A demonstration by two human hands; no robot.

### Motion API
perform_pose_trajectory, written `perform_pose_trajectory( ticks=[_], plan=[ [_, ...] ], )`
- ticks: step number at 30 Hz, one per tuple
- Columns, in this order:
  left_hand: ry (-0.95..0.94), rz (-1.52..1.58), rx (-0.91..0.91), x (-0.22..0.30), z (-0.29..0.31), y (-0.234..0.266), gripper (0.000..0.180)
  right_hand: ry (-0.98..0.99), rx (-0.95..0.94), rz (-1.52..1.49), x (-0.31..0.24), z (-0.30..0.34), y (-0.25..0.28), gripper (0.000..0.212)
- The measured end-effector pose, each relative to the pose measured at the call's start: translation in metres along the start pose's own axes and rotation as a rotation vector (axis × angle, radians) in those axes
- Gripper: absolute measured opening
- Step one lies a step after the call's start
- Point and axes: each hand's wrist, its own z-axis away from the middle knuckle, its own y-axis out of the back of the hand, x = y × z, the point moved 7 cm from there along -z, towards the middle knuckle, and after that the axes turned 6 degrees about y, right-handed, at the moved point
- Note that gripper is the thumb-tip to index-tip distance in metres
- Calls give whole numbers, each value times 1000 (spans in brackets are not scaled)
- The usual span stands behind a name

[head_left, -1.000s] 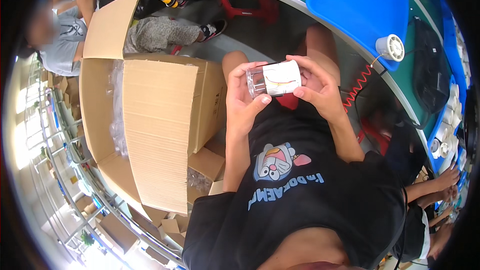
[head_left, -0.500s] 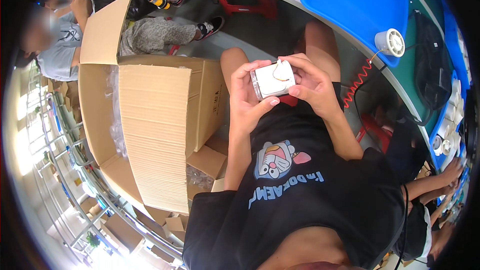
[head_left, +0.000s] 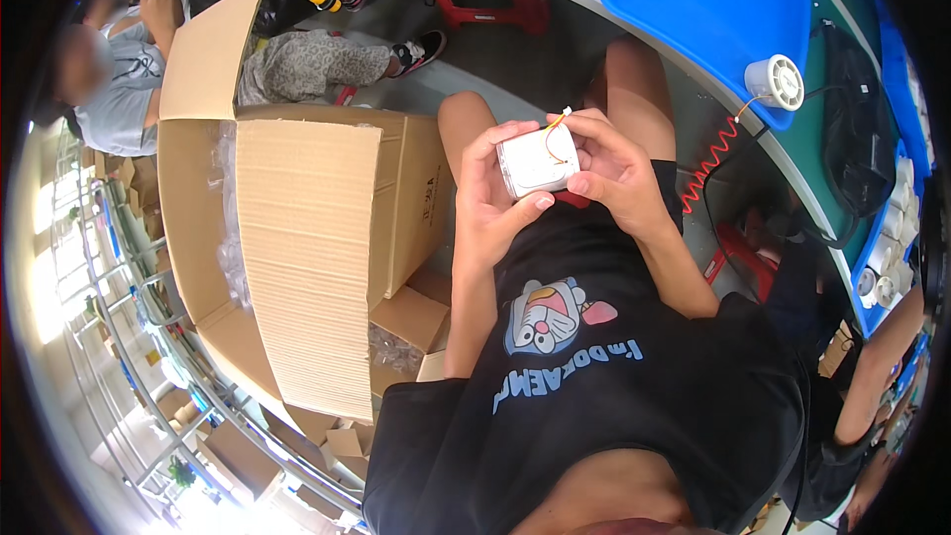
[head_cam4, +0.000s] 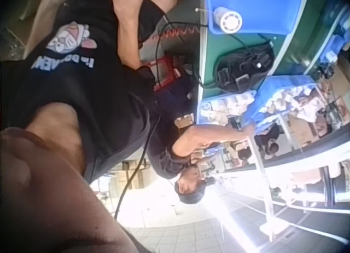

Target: The recorder is seen placing electronic components into small plastic bags and then organizing them into a cardboard box on an assembly line.

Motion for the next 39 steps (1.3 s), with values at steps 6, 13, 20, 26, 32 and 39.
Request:
perform_pose_trajectory(
  ticks=[6,13,20,26,32,39],
  plan=[
    [-12,25,-7,3,0,0,71,23,-31,-57,-6,-4,-4,52],
    [-50,17,-24,4,3,0,71,57,-46,46,-10,-2,-9,52],
    [-43,37,12,0,7,-4,69,74,33,45,-7,3,-10,48],
    [28,-17,188,-18,-1,-11,74,73,229,36,9,2,6,33],
    [-49,-219,112,-4,-3,-16,73,165,135,139,-13,-4,3,35],
    [-372,-493,294,8,-1,-35,75,198,140,775,-47,-5,-30,65]
  ],
)
